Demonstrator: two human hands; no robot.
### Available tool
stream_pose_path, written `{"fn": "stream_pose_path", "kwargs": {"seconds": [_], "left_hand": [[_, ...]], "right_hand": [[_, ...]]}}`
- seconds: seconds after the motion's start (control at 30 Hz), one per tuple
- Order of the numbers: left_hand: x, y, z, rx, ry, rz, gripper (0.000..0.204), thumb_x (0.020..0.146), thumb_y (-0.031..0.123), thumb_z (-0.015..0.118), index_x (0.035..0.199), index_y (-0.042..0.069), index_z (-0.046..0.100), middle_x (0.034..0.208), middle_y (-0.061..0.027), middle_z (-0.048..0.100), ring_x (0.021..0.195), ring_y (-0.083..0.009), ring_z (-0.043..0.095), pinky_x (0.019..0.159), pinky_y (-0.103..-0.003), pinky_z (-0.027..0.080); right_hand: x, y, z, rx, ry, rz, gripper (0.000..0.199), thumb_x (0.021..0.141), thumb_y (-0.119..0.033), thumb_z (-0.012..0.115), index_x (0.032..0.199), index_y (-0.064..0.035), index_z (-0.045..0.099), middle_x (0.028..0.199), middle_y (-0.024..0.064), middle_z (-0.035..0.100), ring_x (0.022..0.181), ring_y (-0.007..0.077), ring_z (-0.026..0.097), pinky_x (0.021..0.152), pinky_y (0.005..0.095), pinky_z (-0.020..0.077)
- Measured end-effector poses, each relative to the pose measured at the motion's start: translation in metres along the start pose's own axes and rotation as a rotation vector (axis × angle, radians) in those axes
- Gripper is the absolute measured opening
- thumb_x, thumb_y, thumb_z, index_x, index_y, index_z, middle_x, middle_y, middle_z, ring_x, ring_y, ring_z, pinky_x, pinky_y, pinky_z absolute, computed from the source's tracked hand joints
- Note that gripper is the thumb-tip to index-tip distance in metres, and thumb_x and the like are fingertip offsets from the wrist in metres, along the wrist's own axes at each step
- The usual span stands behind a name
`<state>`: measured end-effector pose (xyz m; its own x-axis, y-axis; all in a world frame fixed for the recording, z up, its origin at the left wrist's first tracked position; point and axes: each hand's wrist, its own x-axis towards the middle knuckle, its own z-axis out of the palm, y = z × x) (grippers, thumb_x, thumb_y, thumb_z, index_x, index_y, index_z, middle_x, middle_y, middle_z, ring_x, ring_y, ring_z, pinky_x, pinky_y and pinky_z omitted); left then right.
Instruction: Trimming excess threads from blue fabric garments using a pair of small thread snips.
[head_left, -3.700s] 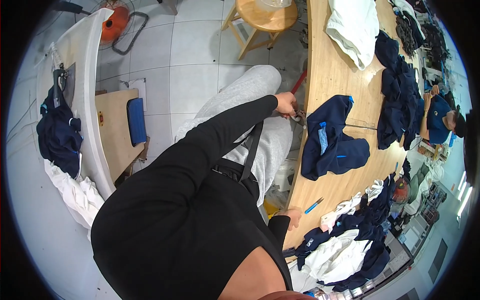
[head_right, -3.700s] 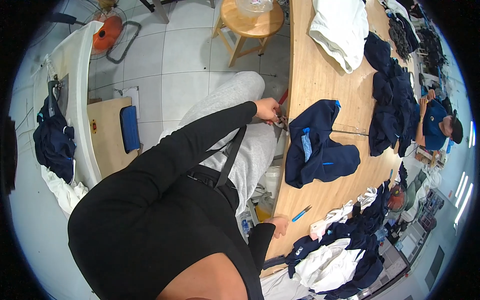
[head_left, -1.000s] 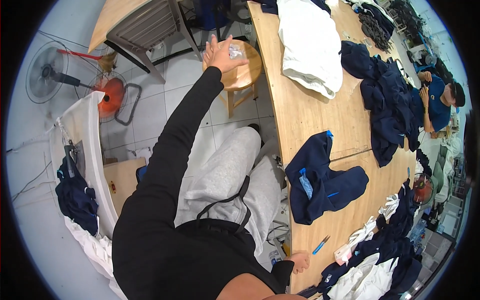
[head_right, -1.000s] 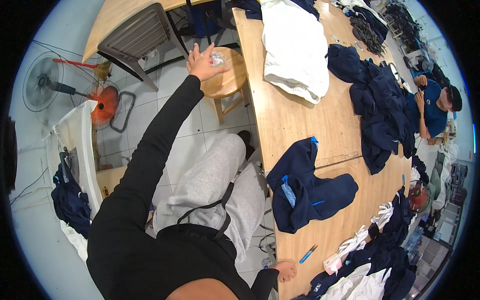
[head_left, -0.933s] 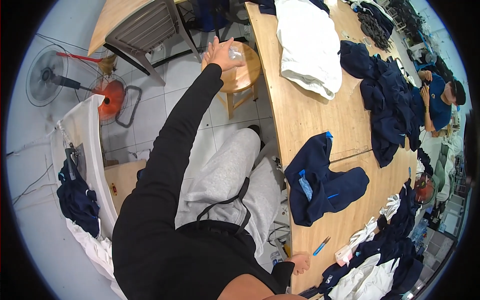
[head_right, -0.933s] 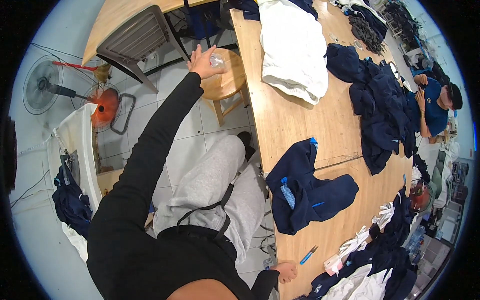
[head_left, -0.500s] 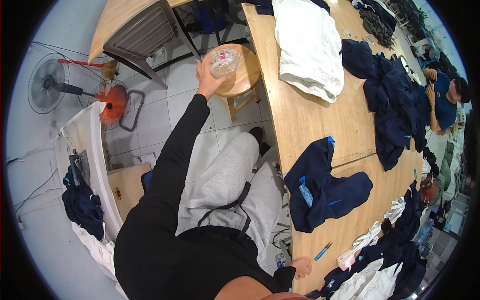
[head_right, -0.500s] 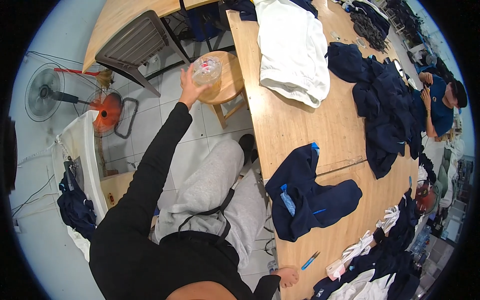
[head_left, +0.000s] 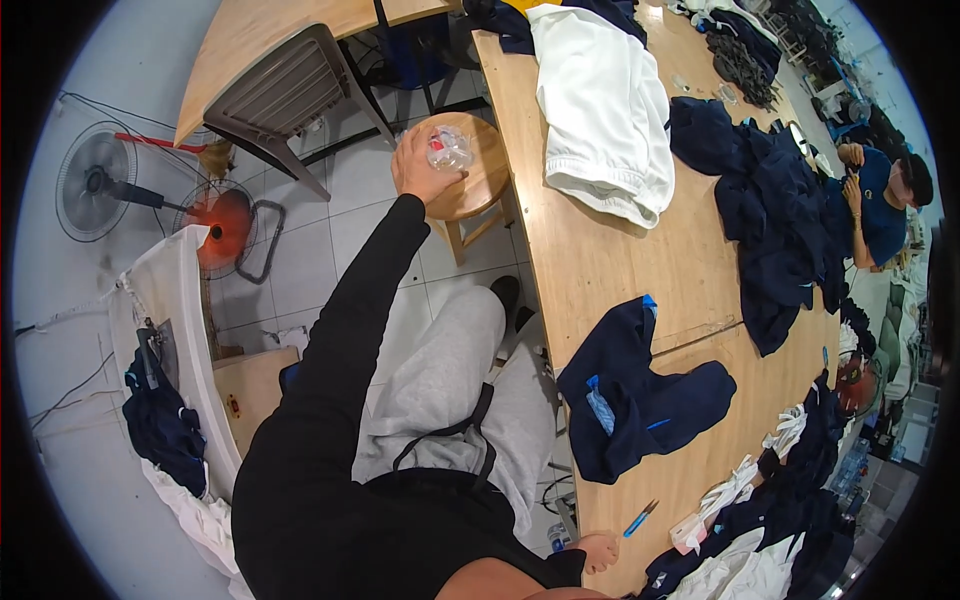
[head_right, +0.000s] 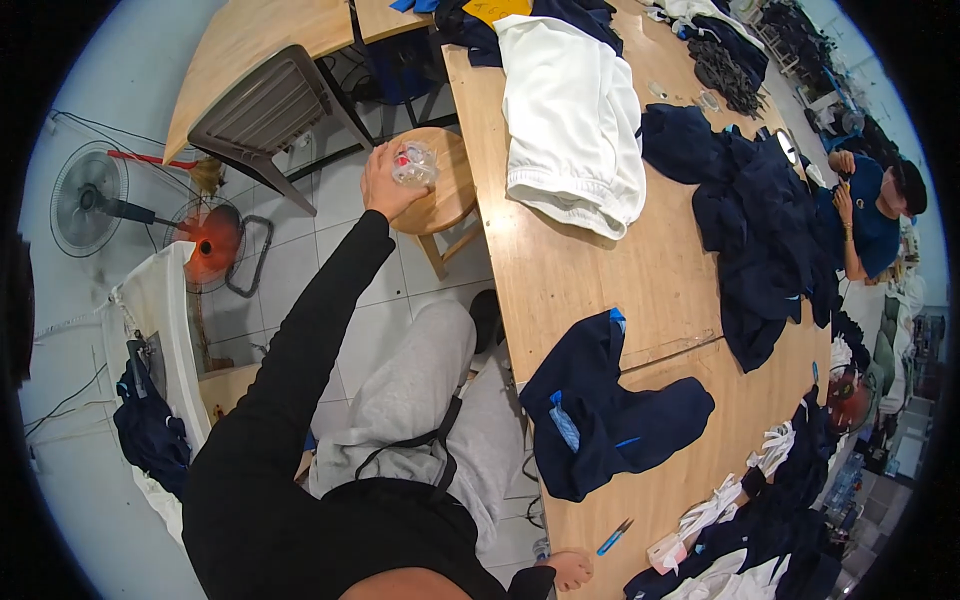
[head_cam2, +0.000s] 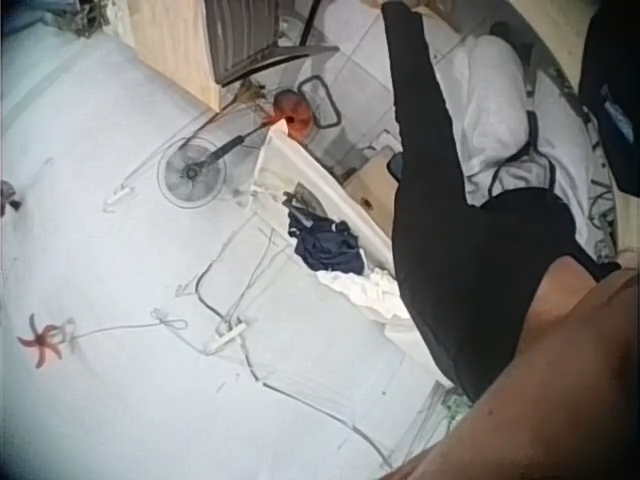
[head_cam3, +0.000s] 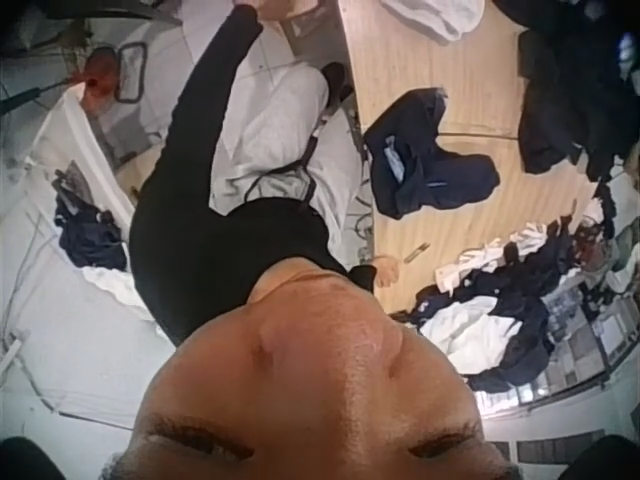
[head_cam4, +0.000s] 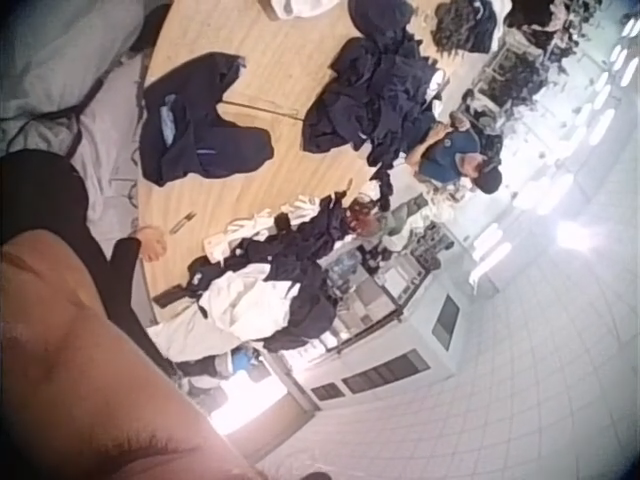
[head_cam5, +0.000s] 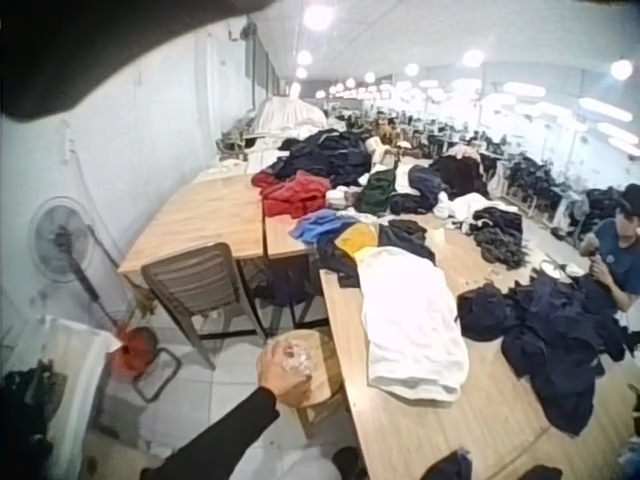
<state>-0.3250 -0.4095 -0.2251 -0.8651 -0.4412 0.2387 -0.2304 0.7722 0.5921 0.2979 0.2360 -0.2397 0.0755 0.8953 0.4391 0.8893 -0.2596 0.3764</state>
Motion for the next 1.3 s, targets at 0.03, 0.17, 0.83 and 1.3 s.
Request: {"fn": "stream_pose_path", "kwargs": {"seconds": [0.03,0.17,0.83,1.3], "left_hand": [[0.001,-0.002,-0.003,0.102,0.057,0.075,0.108,0.057,0.036,0.1,0.155,0.026,0.055,0.155,-0.0114,0.052,0.146,-0.0344,0.051,0.119,-0.049,0.046],[0.017,-0.001,-0.01,-0.031,-0.113,0.053,0.112,0.057,0.038,0.098,0.159,0.021,0.055,0.152,-0.0135,0.054,0.143,-0.037,0.052,0.119,-0.048,0.046],[-0.214,0.154,-0.381,-0.063,0.374,0.153,0.104,0.057,0.027,0.09,0.155,0.012,0.061,0.141,-0.0221,0.057,0.125,-0.0438,0.055,0.109,-0.052,0.046],[-0.296,0.222,-0.487,-0.275,0.422,0.457,0.063,0.063,0.014,0.098,0.122,0.028,0.083,0.133,-0.0198,0.066,0.108,-0.0322,0.066,0.088,-0.038,0.056]], "right_hand": [[-0.003,0.003,0.0,-0.022,0.001,-0.047,0.046,0.111,-0.04,0.037,0.133,-0.0111,0.065,0.127,0.0069,0.067,0.118,0.0409,0.063,0.098,0.0591,0.0465],[0.0,-0.002,0.003,0.006,-0.024,-0.01,0.048,0.111,-0.04,0.035,0.132,-0.0091,0.065,0.129,0.0083,0.068,0.12,0.0415,0.062,0.099,0.0601,0.0459],[-0.071,-0.092,-0.085,0.379,-0.24,-0.033,0.047,0.106,-0.04,0.041,0.133,-0.0093,0.066,0.136,0.0134,0.067,0.127,0.0425,0.059,0.1,0.0598,0.0457],[-0.062,-0.057,-0.088,0.513,-0.168,-0.09,0.047,0.103,-0.041,0.046,0.133,-0.0111,0.066,0.138,0.0159,0.065,0.128,0.0434,0.058,0.101,0.0618,0.0454]]}}
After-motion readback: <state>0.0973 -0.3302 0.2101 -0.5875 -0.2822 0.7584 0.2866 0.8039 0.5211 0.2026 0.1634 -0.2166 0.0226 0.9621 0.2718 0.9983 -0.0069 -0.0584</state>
